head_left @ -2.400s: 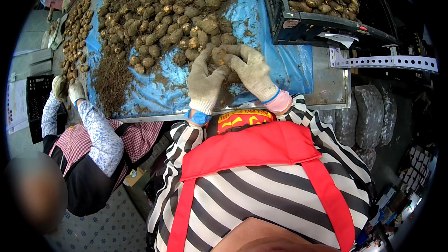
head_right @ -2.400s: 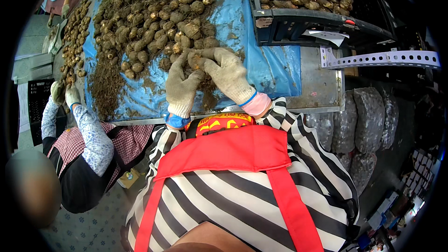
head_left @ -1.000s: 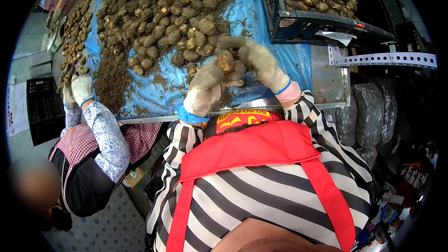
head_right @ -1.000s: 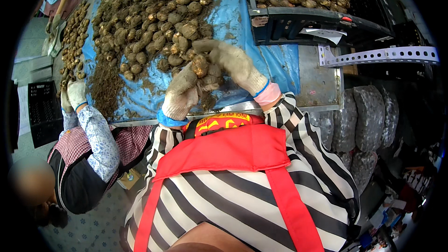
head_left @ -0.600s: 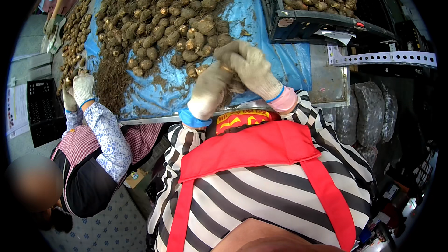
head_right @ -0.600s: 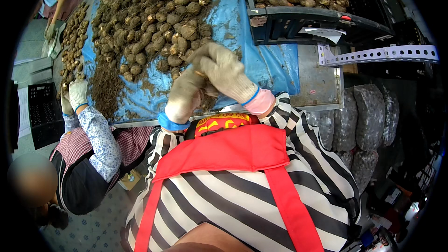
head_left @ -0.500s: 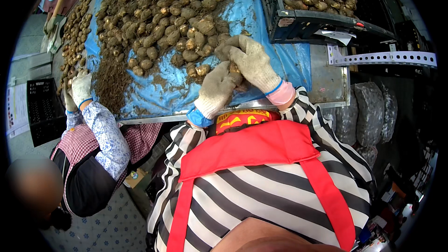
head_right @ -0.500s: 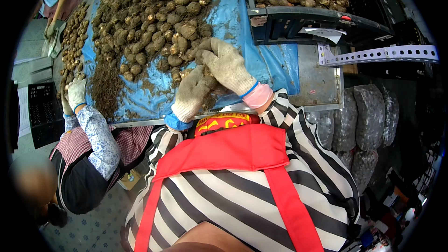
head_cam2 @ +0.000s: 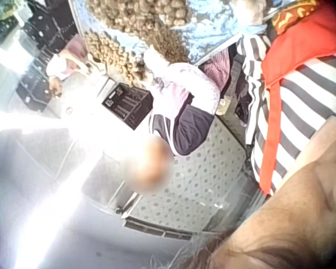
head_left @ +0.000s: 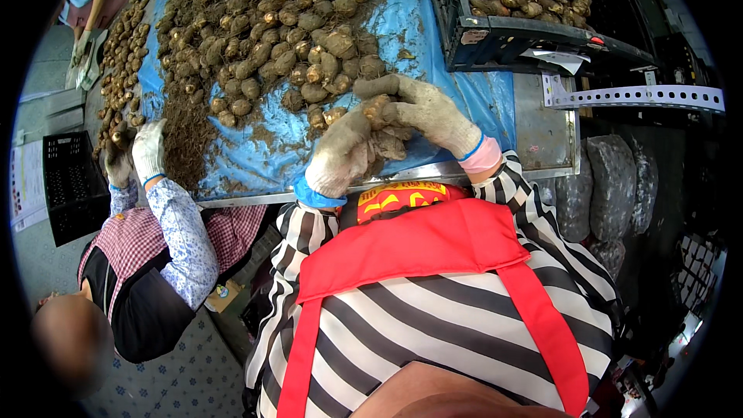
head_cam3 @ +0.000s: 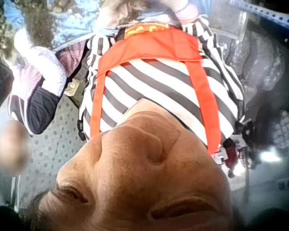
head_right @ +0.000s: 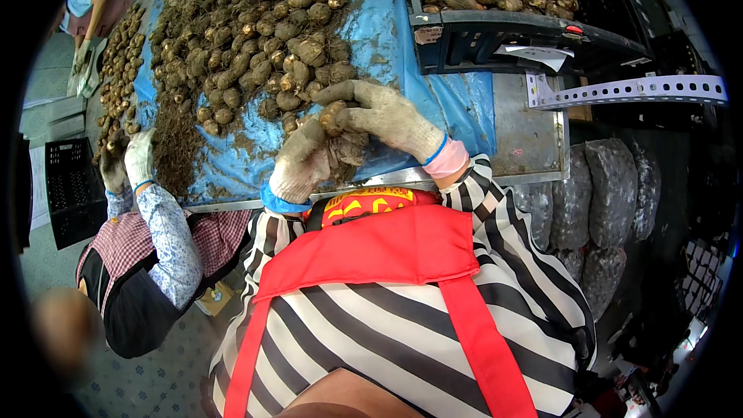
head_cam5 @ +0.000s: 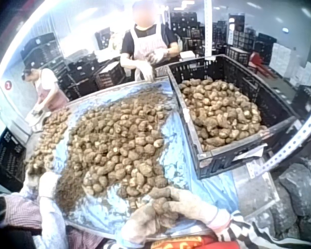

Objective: The person sorts taro roots by hand, removing dirt and damaged parts before placing them into a crate.

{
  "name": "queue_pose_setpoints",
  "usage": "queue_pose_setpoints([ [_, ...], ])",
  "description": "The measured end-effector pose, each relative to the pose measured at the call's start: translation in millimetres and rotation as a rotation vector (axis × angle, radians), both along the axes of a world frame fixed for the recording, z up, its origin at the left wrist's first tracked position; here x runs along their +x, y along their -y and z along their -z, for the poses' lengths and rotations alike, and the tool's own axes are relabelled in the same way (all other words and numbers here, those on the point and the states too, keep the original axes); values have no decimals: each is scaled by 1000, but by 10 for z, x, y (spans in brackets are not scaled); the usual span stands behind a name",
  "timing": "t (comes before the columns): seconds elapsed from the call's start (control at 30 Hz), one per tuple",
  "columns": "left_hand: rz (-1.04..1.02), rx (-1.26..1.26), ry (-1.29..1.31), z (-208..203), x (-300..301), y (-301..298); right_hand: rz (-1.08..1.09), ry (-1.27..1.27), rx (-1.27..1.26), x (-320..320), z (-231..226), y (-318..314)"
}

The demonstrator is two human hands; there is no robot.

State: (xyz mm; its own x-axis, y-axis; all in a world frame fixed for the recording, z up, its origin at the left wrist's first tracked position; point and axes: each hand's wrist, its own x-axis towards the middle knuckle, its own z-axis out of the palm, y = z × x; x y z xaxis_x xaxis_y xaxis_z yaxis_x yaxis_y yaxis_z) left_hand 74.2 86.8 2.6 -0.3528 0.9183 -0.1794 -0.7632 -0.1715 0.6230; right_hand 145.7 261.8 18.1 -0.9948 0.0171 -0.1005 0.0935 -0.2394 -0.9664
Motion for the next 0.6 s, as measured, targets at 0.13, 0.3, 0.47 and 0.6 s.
queue_pose_setpoints([
  [0.13,-92,-74,-154,-216,101,-8,98,-29,200,-23,-42,98],
  [0.3,-155,-269,-422,-216,162,-25,193,-109,510,-78,-98,149],
  [0.47,47,-368,-371,-113,68,-5,159,60,496,-141,29,108],
  [0.6,-12,-161,-29,-341,99,-94,248,-141,229,-128,684,-56],
])
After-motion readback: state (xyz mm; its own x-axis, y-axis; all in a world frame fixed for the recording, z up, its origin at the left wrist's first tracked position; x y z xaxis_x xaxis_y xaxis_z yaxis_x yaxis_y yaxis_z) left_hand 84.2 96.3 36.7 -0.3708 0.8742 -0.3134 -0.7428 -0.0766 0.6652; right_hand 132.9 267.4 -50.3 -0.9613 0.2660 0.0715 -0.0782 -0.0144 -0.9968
